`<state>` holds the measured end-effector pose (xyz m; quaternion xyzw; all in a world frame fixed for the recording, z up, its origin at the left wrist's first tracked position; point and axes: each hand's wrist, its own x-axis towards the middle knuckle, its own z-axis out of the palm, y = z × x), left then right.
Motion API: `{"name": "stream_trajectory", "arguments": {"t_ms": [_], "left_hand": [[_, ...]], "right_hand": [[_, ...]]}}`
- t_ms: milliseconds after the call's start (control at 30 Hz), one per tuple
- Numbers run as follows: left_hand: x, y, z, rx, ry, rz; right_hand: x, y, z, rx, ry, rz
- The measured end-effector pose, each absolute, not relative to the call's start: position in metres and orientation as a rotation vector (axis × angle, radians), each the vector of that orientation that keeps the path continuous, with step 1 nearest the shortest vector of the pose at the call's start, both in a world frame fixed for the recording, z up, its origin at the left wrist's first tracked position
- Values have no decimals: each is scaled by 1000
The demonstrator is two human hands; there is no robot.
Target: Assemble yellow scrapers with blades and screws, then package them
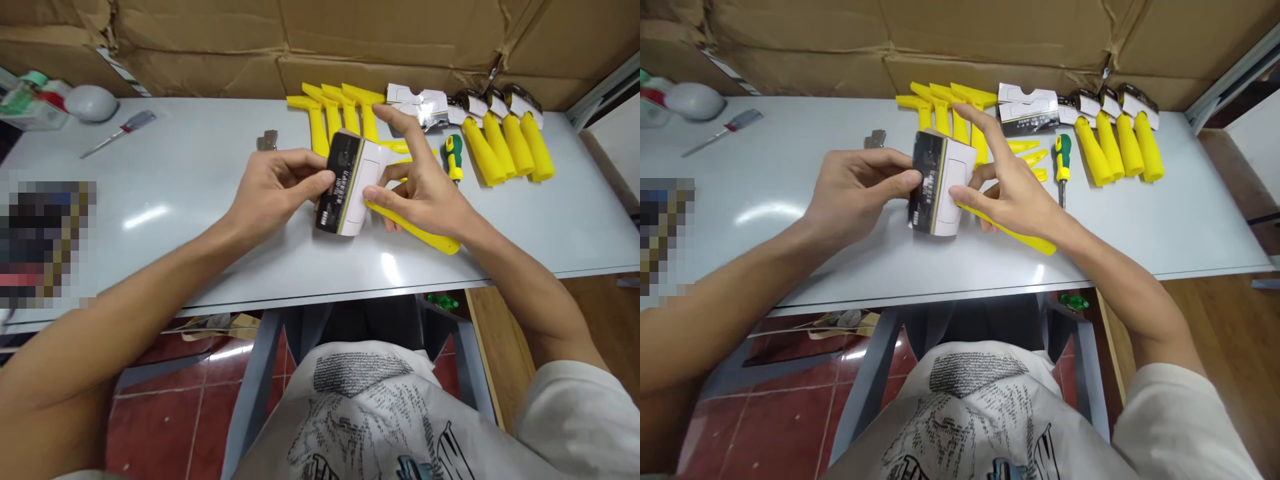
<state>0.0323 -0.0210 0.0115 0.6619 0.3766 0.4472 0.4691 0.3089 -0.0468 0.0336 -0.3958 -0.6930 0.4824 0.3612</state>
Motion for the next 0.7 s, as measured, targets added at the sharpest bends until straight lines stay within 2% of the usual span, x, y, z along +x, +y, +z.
{"name": "stream_trajectory", "arguments": {"t_ms": [100,300,400,500,600,700], "left_hand": [[27,-10,9,1547,906,1148],[25,-8,6,1607,968,1181],[25,-5,1,1586,963,1179],[20,6,-9,1571,905,1205],[16,14,-15,1613,902,1185],[17,11,-12,1642,968,1126]], "right_hand": [[313,-46,32,-1016,-1919,1134],[318,-37,14,-872,-2343,468],[315,-34,8,-863,-2347,390],[321,-32,16,-954,-2256,397],[351,-21,42,-1189,-1934,360],[407,8,76,-1258,-1607,153]]}}
